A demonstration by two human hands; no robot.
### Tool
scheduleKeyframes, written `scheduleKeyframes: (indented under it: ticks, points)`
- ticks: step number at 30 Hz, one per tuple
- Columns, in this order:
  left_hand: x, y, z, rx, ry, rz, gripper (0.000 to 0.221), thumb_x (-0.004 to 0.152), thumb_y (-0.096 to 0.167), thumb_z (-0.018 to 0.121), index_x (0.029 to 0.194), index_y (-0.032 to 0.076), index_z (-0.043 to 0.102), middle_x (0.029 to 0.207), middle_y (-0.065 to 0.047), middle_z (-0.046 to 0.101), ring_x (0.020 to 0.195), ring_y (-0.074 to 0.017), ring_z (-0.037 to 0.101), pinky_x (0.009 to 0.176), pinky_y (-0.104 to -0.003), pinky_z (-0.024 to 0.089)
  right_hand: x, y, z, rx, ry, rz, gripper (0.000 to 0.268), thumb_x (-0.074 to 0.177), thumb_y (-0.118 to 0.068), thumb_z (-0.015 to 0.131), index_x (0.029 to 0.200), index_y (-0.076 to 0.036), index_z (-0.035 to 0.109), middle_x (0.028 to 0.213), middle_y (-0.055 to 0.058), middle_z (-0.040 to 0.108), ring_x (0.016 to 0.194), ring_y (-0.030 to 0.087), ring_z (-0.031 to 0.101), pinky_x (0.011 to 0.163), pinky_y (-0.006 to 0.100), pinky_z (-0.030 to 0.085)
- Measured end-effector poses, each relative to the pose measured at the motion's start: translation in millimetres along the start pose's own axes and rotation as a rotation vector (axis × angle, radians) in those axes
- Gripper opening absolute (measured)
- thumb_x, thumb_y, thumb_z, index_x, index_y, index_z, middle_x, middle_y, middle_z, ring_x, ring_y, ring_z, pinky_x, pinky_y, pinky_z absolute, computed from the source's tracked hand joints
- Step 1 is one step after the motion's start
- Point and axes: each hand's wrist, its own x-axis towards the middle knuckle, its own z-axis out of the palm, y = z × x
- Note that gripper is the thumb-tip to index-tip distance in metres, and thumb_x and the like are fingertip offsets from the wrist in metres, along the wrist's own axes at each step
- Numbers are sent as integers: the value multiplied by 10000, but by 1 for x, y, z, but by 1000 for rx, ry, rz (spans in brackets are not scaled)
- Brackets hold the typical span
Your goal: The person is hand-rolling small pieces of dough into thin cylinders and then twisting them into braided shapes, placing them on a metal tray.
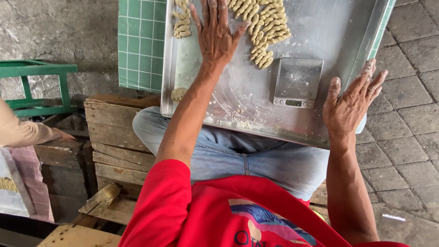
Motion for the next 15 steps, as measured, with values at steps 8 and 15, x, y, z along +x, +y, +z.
scheduleKeyframes:
  ticks: [8,15]
  points:
    - [-5,-52,41,-352,461,262,491,1196,197,512,1603,76,265,1588,-276,426,1481,-408,538,1253,-463,527,-1,10,3,60,7,-18,773,1156,-575,243,1661,-5,110,1756,149,145,1563,416,-30,1271,712,90]
    - [-62,7,-12,-83,22,-25,815,1161,576,389,1667,32,51,1713,-228,-59,1628,-395,-24,1339,-485,0,-2,30,17,20,43,-103,680,1218,-471,302,1669,-3,98,1757,168,128,1565,437,-27,1283,700,124]
